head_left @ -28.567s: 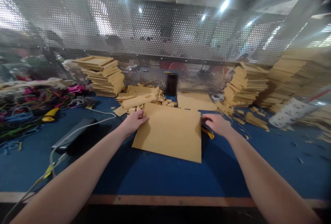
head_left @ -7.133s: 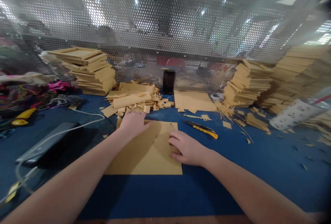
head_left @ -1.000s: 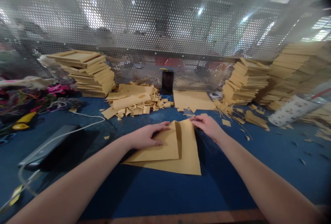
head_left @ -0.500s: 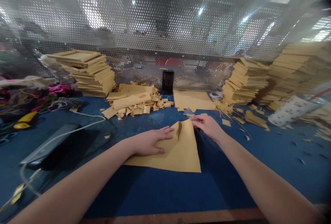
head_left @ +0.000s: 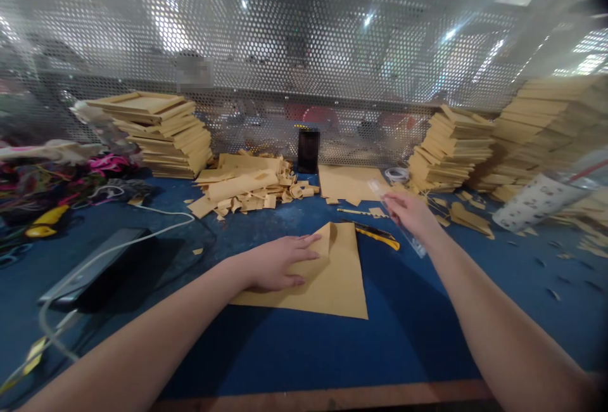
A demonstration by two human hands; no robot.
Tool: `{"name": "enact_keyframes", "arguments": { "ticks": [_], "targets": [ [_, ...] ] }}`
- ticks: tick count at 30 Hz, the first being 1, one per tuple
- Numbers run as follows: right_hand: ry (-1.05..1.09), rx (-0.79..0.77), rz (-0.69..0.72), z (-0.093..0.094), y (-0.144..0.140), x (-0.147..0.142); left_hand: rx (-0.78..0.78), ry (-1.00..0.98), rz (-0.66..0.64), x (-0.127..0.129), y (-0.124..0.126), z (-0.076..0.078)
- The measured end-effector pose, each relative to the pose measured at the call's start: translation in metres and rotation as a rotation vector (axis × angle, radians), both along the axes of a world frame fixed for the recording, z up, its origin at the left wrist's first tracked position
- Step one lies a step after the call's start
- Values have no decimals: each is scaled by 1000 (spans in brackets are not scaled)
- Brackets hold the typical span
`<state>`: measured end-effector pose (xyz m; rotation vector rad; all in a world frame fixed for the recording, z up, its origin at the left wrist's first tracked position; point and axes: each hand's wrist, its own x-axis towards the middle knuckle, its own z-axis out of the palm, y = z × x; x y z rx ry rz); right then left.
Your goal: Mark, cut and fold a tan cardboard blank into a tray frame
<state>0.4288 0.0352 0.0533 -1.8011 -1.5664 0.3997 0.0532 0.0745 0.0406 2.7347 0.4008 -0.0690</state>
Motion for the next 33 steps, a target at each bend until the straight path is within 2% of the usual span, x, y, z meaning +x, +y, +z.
{"name": "enact_keyframes", "arguments": {
  "ticks": [2,4,9,16,20,24,27,31,33],
  "targets": [
    [-280,-52,-29,1,-1,8,-14,-11,28,0,0,-1],
    [-412,-105,-17,-2,-1,10,-27,-20,64,1,0,-1],
    [-444,-175,17,-12,1,7,-102,-43,145,2,1,1],
    [-508,-195,-107,-23,8,18,-112,-65,284,-1,10,-3],
    [-575,-194,-169,-26,9,23,-90,-51,298,-2,14,-6],
    [-645,-151,-194,-21,6,19,-65,-36,289,-2,12,-6],
    [-667,-103,-135,-17,3,8,-47,-20,287,-2,11,-5],
    [-652,-29,106,-19,4,-9,-55,-4,262,-2,12,-4],
    [-641,-17,170,-23,8,-11,-65,-2,240,-3,13,-3]
  ]
}}
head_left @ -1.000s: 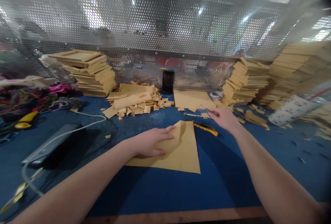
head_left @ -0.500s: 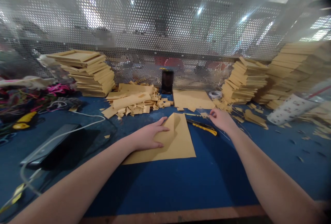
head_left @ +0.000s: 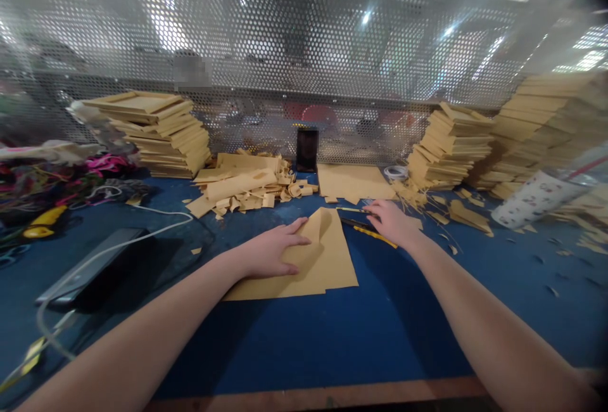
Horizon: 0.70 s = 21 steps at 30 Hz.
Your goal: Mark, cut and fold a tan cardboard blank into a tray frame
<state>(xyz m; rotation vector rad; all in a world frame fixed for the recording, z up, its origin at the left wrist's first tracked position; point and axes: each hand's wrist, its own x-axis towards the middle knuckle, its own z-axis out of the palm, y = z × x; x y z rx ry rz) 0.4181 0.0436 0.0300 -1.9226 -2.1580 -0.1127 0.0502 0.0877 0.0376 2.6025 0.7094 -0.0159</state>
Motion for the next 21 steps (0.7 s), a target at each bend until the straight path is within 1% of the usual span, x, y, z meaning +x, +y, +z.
{"name": "enact_keyframes", "arguments": {
  "ticks": [4,7,11,13,15,18,21],
  "targets": [
    [3,-32,-26,-7,10,11,-12,1,-17,-2,1,3],
    [13,-56,-45,-9,14,21,-23,6,-17,-3,2,6],
    [21,-29,-79,-5,9,28,-31,7,-20,-3,2,6],
    [18,-11,-130,-2,5,31,-35,4,-16,-3,3,6],
    [17,-39,-183,0,2,35,-38,-2,-16,-3,2,6],
    [23,-106,-210,3,-2,41,-40,-9,-18,-4,2,7],
    [25,-99,-231,6,-2,44,-42,-13,-18,-4,2,8]
  ]
}}
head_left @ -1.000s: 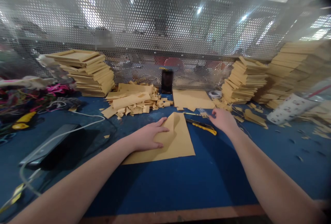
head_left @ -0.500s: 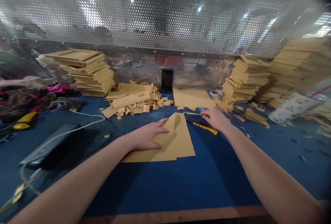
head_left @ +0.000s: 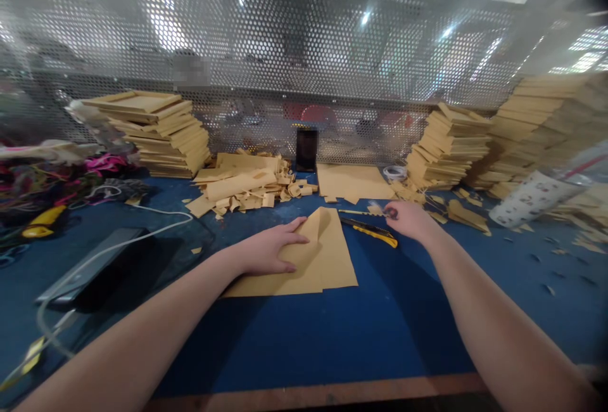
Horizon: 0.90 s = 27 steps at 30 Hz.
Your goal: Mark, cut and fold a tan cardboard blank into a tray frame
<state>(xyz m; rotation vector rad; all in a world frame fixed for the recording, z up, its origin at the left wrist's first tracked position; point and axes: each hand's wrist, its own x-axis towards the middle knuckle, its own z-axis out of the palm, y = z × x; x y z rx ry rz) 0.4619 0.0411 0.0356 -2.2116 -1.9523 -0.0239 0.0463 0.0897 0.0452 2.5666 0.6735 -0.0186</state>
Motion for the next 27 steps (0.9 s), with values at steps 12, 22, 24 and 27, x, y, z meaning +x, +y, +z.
{"name": "enact_keyframes", "arguments": {
  "ticks": [12,22,24,27],
  "targets": [
    [-30,109,-325,-6,1,56,-1,9,2,-1,0,1],
    [-11,83,108,-7,6,7,4,1,-9,-1,1,-1],
    [-11,65,153,-7,7,-2,2,4,-6,-1,0,1],
    [-11,71,140,-6,8,-7,2,12,2,-1,0,2]
  ]
}}
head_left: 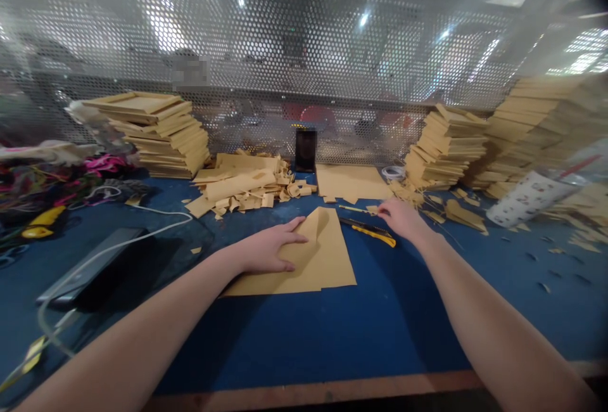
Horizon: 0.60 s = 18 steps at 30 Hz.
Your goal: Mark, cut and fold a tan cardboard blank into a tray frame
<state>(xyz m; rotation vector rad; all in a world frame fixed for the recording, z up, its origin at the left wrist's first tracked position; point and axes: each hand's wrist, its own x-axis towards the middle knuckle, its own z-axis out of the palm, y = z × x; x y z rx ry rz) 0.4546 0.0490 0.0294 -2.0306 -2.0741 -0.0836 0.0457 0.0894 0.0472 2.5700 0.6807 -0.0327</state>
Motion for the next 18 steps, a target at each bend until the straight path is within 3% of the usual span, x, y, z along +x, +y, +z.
{"name": "enact_keyframes", "arguments": {
  "ticks": [5,8,12,15,18],
  "targets": [
    [27,111,-164,6,-3,-2,3,-2,7,0,0,0],
    [61,193,-184,12,-9,-8,4,-2,4,0,0,-1],
    [155,195,-6,22,-20,-26,2,-4,3,0,0,-2],
    [123,41,224,25,-25,-41,-6,-3,7,1,0,-1],
    [39,-100,324,22,-23,-47,-18,-3,11,1,-1,1]
  ]
}}
